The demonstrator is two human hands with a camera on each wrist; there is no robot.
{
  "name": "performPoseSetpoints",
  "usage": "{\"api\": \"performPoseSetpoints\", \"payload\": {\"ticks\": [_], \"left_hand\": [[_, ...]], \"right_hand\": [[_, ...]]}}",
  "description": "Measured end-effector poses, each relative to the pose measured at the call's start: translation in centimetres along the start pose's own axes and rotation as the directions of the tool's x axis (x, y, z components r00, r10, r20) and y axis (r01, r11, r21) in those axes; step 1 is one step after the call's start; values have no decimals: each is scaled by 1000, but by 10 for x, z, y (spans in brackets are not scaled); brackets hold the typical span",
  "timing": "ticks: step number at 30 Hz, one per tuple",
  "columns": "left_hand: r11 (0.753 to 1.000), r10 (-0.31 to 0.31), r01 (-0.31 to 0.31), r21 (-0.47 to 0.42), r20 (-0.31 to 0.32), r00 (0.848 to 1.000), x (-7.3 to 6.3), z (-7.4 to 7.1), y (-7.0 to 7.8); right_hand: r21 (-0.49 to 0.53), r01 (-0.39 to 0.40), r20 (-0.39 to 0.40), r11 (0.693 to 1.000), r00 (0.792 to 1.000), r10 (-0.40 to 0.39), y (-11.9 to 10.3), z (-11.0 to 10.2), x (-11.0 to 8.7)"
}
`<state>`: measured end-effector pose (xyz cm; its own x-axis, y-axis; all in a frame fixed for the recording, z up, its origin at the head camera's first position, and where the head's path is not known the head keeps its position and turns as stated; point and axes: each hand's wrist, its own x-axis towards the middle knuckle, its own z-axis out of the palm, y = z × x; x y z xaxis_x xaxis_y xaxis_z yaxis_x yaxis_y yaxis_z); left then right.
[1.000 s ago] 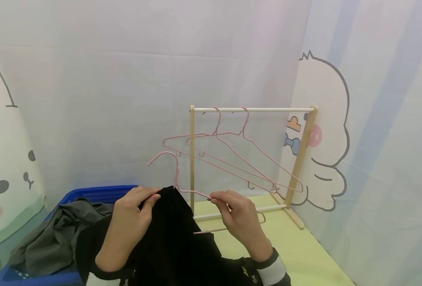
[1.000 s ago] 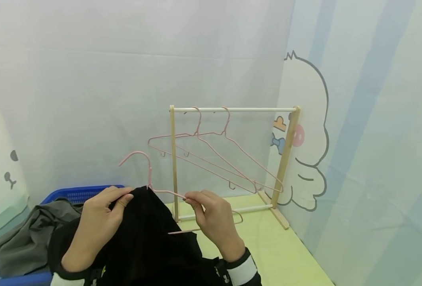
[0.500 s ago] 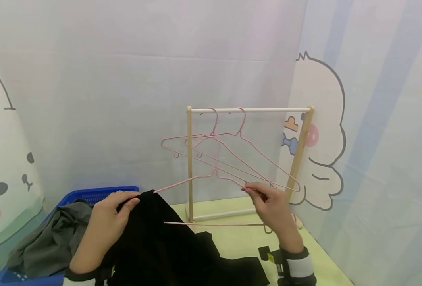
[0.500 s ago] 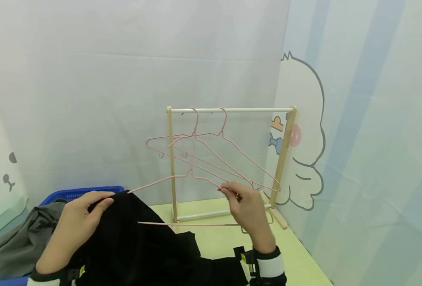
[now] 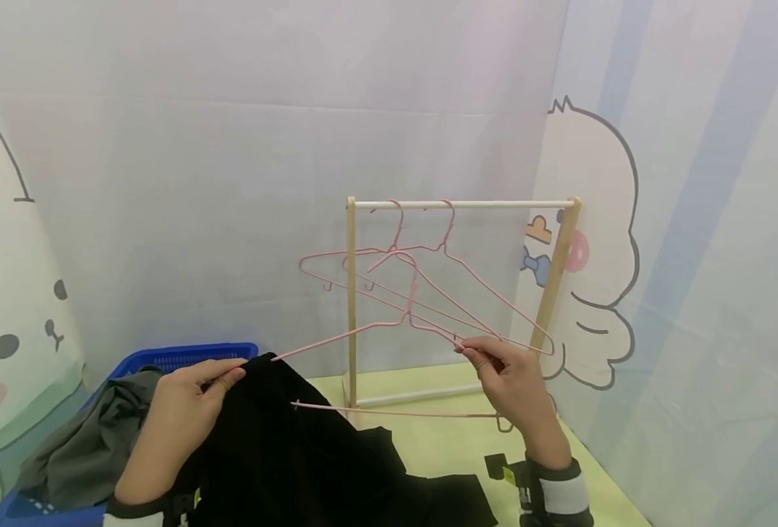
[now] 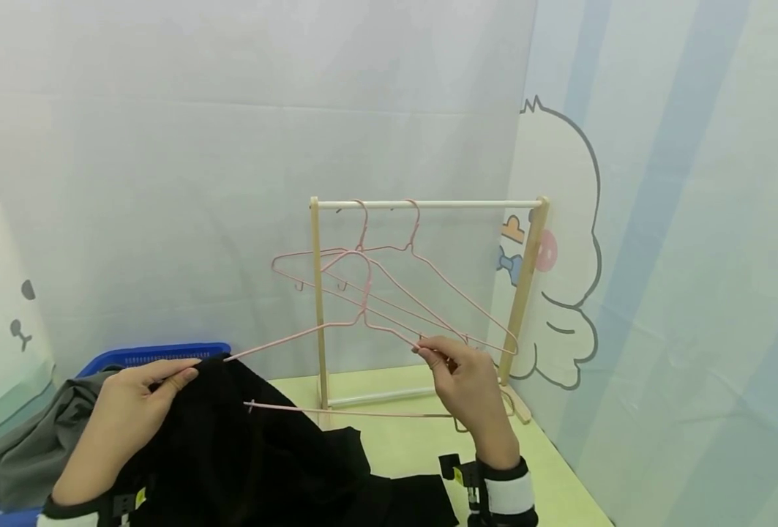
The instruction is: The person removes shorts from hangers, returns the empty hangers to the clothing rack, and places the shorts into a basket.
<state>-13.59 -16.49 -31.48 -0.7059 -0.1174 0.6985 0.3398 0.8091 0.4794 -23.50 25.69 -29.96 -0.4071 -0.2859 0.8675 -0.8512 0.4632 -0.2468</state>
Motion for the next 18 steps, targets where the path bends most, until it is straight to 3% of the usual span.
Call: {"api": "performPoseSetpoints", "payload": {"ticks": [7, 11, 15, 18], "left_hand": [[993, -63, 59, 107, 40, 997, -4, -14, -19], [983, -128, 111, 147, 106, 986, -6, -22, -25], [980, -165, 139, 143, 182, 969, -5, -21, -24], [986, -140, 115, 122, 220, 965, -3, -13, -14]], "right_hand": [[-72, -100, 7, 992, 995, 101, 7, -19, -6], [-121, -163, 8, 979, 986, 165, 10, -33, -9], [-160, -186, 10, 969, 982, 190, 10, -42, -10], [-181, -213, -6, 960, 977, 215, 10, -45, -10]]}}
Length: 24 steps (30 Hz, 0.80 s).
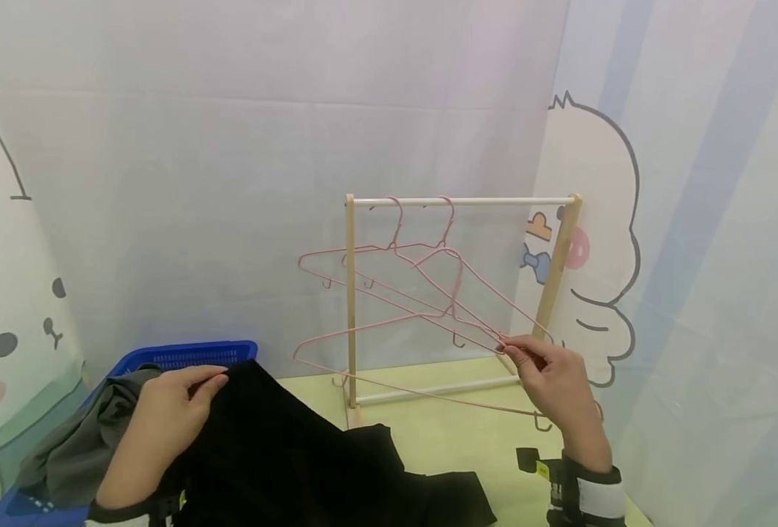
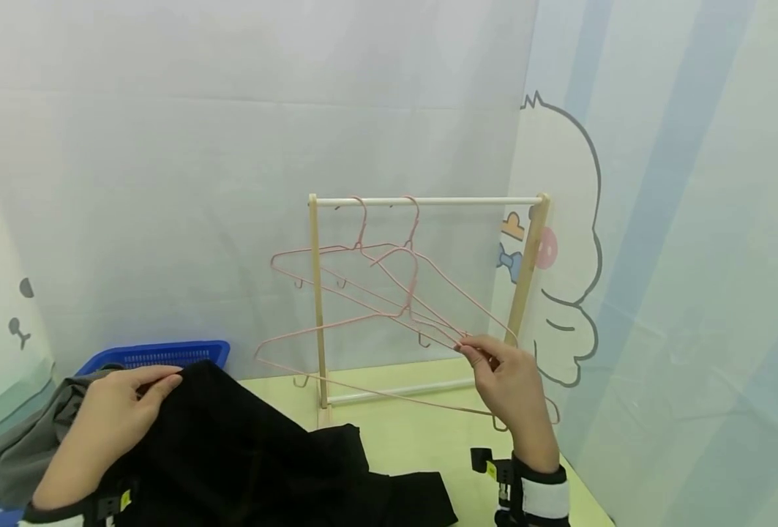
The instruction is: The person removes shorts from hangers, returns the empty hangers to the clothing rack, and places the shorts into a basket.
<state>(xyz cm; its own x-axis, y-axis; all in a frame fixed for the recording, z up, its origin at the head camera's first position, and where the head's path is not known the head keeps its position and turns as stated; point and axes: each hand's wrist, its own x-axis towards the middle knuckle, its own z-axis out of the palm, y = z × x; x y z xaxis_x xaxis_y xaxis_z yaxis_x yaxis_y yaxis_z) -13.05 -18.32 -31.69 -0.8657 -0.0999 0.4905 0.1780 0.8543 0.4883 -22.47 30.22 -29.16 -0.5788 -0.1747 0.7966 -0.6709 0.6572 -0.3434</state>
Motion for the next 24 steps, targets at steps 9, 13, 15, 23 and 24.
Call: {"api": "performPoseSetpoints", "payload": {"ticks": [9, 13, 15, 23, 24], "left_hand": [[977, 204, -192, -94, 133, 970, 6, 51, 52], [963, 252, -215, -162, 263, 932, 4, 82, 65], [958, 263, -206, -198, 331, 906, 3, 97, 67], [956, 271, -158, -248, 533, 802, -3, 133, 67], [955, 274, -161, -248, 536, 798, -3, 134, 67]], "right_hand": [[-20, -50, -43, 999, 998, 49, -4, 0, 0], [-20, -37, -36, 999, 999, 36, -5, 1, 1], [-23, -31, -33, 999, 999, 30, -6, 1, 1], [-41, -23, -42, 999, 999, 21, -7, 1, 1], [-42, -21, -42, 999, 999, 19, -7, 1, 1]]}}
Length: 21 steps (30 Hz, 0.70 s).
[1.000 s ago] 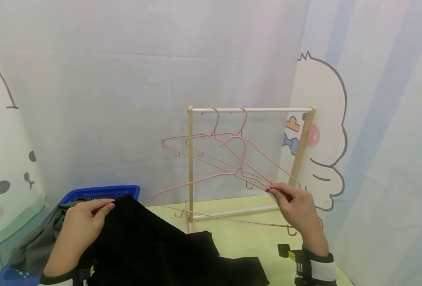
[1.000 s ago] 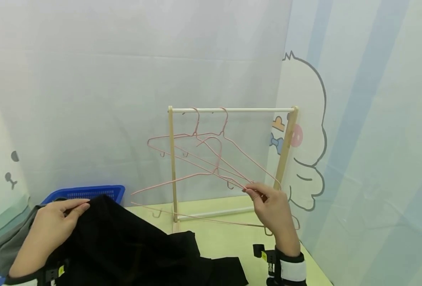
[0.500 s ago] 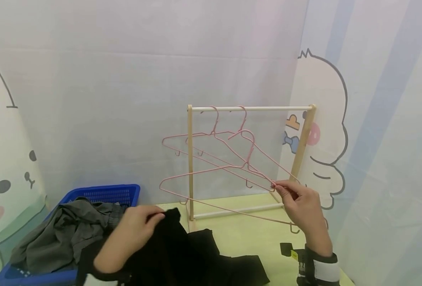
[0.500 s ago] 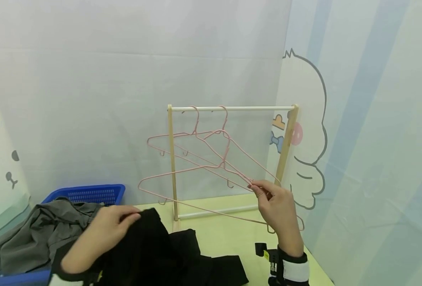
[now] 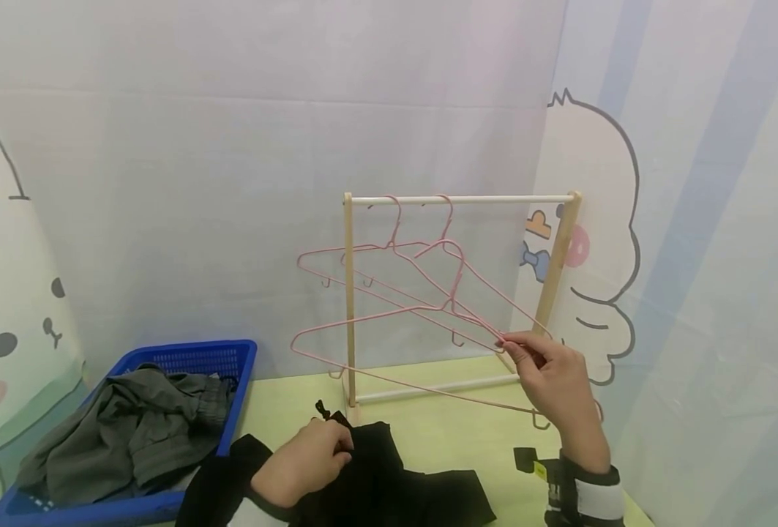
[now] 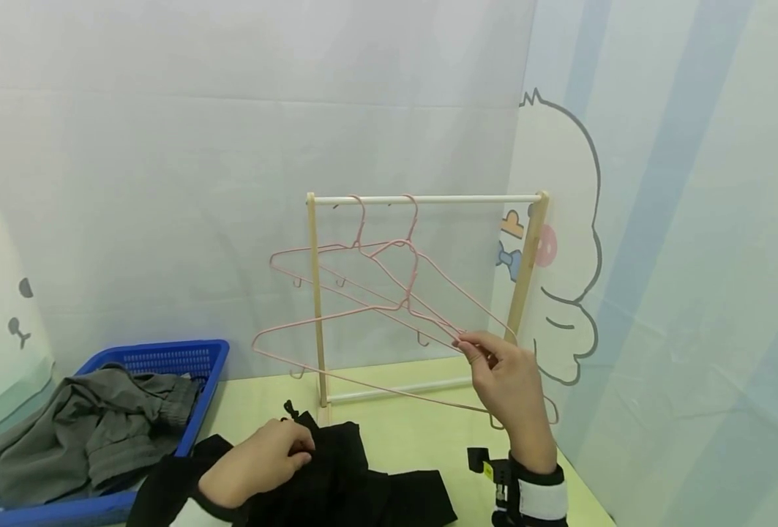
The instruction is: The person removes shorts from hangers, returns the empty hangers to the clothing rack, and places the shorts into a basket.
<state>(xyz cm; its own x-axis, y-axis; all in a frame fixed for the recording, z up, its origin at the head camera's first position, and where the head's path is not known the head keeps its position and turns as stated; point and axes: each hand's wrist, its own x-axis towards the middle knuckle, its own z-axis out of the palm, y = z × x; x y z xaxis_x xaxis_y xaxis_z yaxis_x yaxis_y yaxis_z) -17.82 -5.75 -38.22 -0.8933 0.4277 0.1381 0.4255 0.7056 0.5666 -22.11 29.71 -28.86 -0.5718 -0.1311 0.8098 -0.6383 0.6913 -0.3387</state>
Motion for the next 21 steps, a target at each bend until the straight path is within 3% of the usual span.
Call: {"api": "performPoseSetpoints", "payload": {"ticks": [6, 12, 14, 17, 21], "left_hand": [[1000, 2, -2, -5, 12, 1000, -1, -3, 1], [995, 12, -8, -97, 39, 999, -1, -6, 10], [993, 29, -29, -116, -1, 1000, 0, -7, 15], [995, 40, -50, -90, -118, 992, 2, -10, 20], [999, -3, -8, -42, -270, 963, 9, -16, 22]], "right_hand": [[1, 10, 16, 1000, 1000, -10, -3, -2, 3], [-1, 9, 21, 1000, 1000, -9, -3, -5, 3], [-4, 11, 15, 1000, 1000, -11, -3, -6, 2], [-21, 22, -5, 1000, 1000, -22, -1, -8, 1], [-52, 36, -37, 998, 999, -37, 2, -16, -2]]}}
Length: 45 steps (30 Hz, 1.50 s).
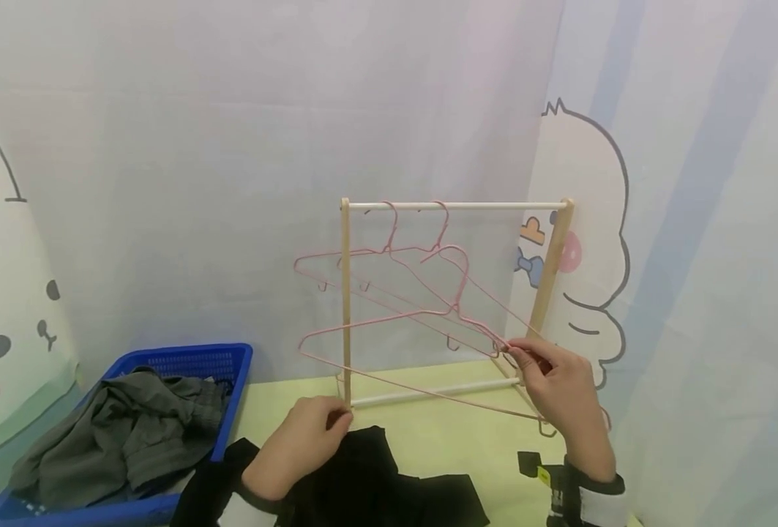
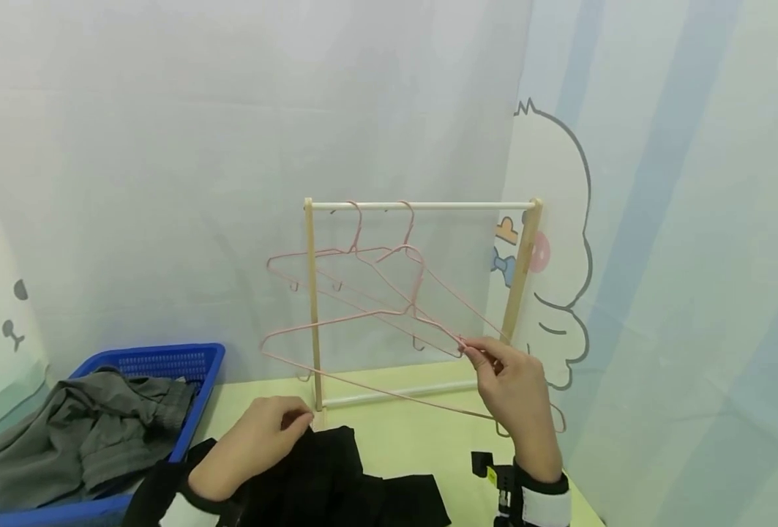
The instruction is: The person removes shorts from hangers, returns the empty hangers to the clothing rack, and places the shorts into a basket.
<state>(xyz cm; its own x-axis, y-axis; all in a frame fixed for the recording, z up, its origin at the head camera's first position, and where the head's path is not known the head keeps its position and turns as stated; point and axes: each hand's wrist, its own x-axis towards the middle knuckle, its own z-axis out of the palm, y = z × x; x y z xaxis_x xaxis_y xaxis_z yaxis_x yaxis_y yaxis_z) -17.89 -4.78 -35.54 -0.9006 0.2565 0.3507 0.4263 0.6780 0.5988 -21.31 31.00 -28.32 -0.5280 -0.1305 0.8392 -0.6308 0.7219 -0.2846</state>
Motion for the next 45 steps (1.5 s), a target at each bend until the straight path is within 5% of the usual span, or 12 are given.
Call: {"api": "performPoseSetpoints", "payload": {"ticks": [5, 11, 13, 19, 24, 29, 37, 42, 45], "left_hand": [[995, -95, 98, 7, -195, 976, 28, -9, 1], [969, -247, 228, -96, -375, 893, 73, -26, 4], [964, -267, 239, -119, -400, 877, 87, -29, 5], [962, -251, 190, -198, -360, 898, 125, -23, 3], [958, -226, 137, -251, -369, 901, 140, -14, -11], [966, -205, 123, -226, -386, 899, 149, -11, -23], [954, -239, 153, -256, -351, 905, 155, -8, -22], [949, -256, 167, -268, -347, 902, 153, -7, -24], [947, -261, 171, -271, -342, 903, 152, -9, -25]], "right_hand": [[-54, -37, -13, 998, 999, 36, 8, -19, -5], [-151, -161, 27, 975, 986, 167, 16, -46, -11], [-174, -199, 50, 964, 976, 210, 19, -54, -13], [-225, -262, 104, 938, 951, 291, 27, -73, -20], [-234, -263, 125, 936, 947, 297, 29, -81, -24], [-244, -254, 80, 936, 956, 281, 31, -84, -27], [-249, -235, -56, 939, 972, 228, 16, -86, -17], [-267, -154, -177, 951, 978, 109, 5, -98, 1], [-300, -175, -224, 938, 968, 109, -1, -113, 15]]}}
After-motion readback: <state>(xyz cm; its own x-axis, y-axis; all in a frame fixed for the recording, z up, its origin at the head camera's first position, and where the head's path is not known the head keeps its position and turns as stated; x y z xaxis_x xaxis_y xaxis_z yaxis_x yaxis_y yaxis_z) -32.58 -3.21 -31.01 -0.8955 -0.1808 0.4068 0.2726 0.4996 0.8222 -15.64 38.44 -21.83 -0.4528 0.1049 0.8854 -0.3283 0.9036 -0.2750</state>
